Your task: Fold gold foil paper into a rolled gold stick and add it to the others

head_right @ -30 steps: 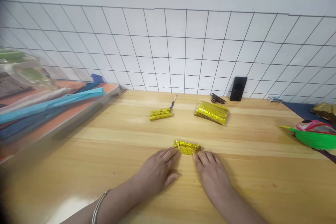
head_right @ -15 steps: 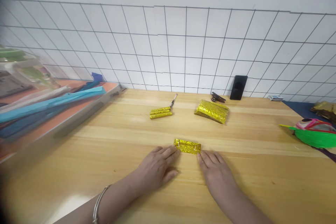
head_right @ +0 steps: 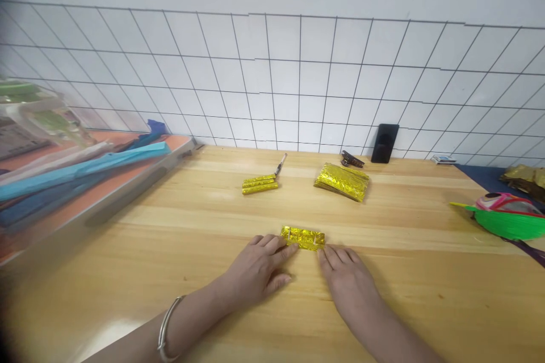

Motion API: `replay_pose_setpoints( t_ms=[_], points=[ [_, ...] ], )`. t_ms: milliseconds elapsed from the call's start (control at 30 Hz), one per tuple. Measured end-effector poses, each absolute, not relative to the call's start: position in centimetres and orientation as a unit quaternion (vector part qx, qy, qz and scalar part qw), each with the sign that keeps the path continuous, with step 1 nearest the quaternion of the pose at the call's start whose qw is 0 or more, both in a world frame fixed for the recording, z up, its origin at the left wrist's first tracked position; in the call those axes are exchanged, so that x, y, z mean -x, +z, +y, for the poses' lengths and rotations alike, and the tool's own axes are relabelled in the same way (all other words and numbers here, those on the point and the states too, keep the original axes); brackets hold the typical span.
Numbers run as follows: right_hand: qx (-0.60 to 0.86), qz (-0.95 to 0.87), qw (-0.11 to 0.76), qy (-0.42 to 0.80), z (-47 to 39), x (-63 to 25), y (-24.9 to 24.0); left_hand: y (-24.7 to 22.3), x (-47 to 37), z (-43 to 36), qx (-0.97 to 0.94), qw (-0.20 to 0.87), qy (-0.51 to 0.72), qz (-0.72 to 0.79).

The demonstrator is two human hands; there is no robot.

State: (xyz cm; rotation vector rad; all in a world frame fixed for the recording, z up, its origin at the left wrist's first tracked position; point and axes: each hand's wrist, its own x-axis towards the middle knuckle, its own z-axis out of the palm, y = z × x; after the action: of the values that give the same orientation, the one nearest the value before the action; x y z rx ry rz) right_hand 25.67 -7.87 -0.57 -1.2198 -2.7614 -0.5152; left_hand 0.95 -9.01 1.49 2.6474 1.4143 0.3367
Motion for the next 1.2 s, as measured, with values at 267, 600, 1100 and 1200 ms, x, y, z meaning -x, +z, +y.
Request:
replay_pose_setpoints(
  t_ms=[267,600,1100,1200],
  points=[
    [0.448,-0.870,-0.098,-0.183,-7.9,-20.8,1.0,1.2,-1.0,-8.9,-0.872,0.060,0.112,0.473],
    [0.457,-0.868,-0.050,-0.188,-8.4,-23.1,0.0,1.1,-1.0,-9.2,-0.866,0.063,0.119,0.482],
    [0.450,-0.875,0.004,-0.179,-8.7,-25.2,-1.3,1.0,-1.0,-9.2,-0.869,0.035,0.121,0.478],
    [0.448,-0.876,0.002,-0.179,-8.7,-25.1,-1.1,1.3,-1.1,-9.2,-0.870,0.024,0.110,0.481]
  ],
)
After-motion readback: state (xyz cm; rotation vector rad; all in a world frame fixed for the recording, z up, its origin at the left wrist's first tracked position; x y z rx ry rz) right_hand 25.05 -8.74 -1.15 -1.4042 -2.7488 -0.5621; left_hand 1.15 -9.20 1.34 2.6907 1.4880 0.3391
